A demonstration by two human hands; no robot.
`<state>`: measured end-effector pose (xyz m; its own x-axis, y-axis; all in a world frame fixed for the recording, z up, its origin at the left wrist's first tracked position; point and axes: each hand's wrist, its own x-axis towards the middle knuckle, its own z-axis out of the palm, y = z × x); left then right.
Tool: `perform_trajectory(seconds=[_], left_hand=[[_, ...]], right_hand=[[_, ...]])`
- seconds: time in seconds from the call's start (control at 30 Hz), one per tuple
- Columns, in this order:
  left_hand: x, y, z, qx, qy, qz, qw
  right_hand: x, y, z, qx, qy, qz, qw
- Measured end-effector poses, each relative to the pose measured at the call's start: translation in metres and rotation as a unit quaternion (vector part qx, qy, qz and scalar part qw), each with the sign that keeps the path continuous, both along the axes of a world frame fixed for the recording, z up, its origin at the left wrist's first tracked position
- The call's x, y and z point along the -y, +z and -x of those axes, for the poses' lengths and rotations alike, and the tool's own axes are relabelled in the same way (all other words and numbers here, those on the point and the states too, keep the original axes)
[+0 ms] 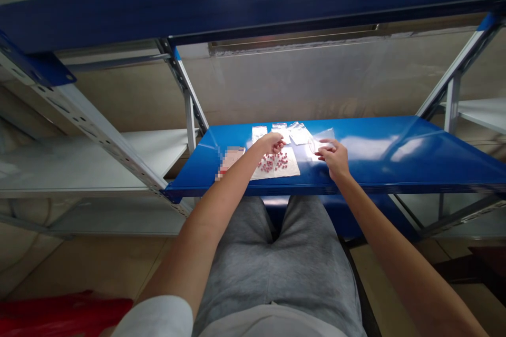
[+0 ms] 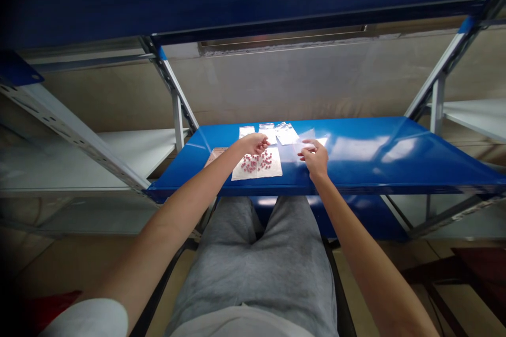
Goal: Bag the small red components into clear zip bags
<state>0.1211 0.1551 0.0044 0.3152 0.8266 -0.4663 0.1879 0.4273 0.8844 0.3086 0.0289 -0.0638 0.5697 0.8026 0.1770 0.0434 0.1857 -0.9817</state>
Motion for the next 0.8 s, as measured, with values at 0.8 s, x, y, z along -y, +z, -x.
perform_trajectory(seconds=[0.8], left_hand=[[-0.005, -0.029, 0.012, -0.091, -0.087, -0.279, 0.952]], right_hand=[[-0.11, -0.01, -0.024, 0.488, 0.054, -0.054, 0.87]])
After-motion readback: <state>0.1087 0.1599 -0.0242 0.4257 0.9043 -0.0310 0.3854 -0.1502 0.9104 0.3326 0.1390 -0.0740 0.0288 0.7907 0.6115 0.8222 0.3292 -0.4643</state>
